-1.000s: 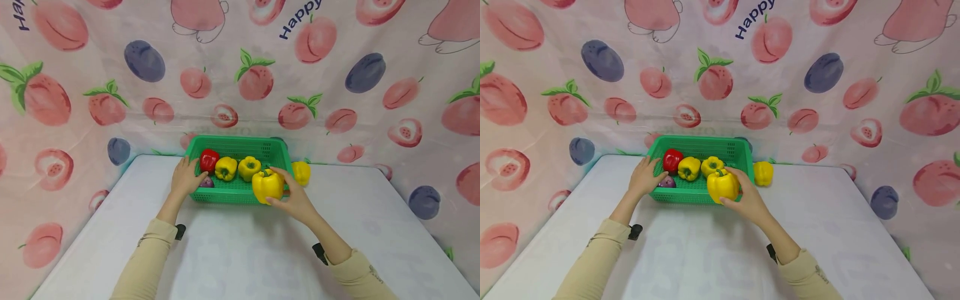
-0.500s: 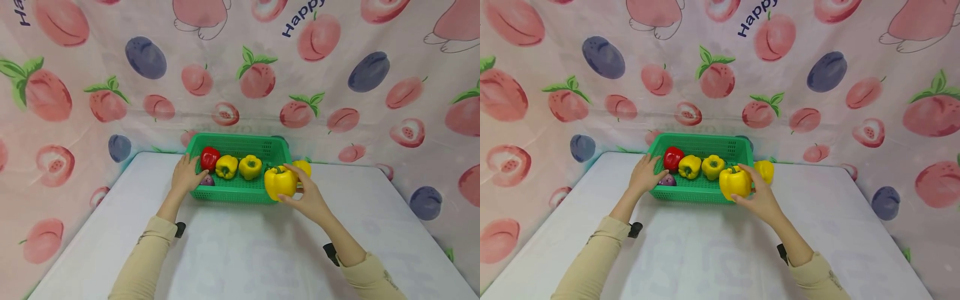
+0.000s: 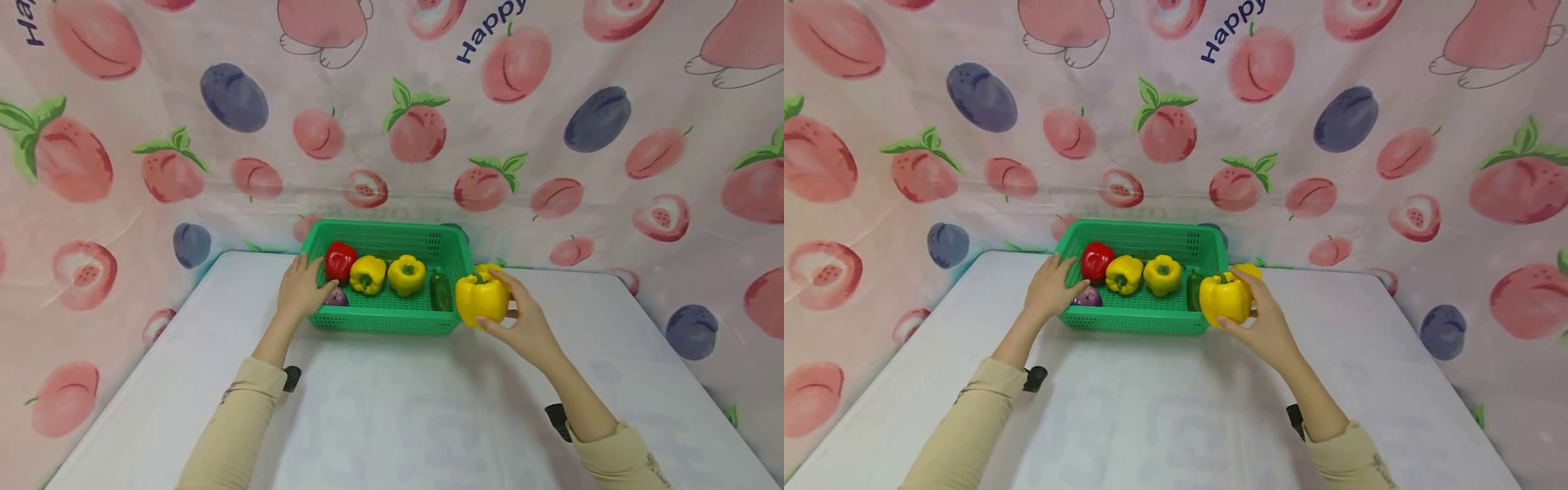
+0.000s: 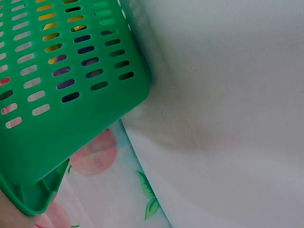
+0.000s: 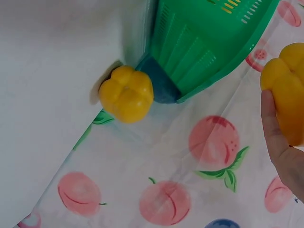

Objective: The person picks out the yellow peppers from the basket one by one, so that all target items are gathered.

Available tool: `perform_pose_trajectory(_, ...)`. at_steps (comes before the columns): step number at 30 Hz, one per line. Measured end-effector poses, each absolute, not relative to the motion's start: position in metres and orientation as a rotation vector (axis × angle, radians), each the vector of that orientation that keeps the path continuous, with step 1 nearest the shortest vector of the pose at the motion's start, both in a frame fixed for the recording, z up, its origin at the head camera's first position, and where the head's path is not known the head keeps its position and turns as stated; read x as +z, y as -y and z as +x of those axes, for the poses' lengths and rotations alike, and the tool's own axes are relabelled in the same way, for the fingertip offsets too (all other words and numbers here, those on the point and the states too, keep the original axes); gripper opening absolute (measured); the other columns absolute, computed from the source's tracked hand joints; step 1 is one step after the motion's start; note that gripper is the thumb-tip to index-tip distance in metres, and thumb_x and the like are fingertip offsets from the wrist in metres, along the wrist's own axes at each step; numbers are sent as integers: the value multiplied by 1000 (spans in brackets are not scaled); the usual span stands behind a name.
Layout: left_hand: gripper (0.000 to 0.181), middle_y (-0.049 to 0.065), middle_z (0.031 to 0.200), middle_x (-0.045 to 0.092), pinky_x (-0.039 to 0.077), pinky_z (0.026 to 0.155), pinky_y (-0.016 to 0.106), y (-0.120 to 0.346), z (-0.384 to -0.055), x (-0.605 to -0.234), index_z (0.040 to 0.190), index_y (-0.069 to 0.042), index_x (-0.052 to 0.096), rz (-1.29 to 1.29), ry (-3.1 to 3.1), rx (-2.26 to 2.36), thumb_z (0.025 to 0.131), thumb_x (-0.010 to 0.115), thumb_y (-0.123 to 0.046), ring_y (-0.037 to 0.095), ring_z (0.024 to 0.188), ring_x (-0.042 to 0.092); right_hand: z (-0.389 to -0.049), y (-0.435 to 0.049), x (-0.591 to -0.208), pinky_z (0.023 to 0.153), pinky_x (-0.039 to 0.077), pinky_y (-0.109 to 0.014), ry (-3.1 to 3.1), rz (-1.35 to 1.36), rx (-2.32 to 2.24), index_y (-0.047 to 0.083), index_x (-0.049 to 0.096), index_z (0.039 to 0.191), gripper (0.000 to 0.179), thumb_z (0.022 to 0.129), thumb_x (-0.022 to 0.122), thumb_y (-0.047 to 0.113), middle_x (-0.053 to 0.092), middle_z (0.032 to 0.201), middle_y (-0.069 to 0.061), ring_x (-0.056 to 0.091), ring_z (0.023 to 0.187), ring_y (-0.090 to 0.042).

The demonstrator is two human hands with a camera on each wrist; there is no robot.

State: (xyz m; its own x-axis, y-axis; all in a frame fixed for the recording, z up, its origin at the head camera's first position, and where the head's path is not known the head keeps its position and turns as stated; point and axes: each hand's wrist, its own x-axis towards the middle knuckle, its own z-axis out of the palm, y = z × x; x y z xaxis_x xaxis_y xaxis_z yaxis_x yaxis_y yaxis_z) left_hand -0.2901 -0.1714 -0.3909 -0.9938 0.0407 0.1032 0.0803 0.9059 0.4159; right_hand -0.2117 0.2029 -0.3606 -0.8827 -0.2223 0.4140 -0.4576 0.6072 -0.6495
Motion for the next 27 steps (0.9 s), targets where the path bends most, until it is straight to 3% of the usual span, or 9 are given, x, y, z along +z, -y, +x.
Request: perform_pose_trajectory(27, 67, 31, 153, 14, 12, 117, 55, 171, -291, -392, 145, -2, 31, -100, 2975, -657, 94, 49, -42, 45, 143, 10, -240, -233, -362, 71, 44, -14, 2550, 426, 1063, 2, 36, 140, 68, 81, 70, 9, 46, 133, -22, 48, 98, -27)
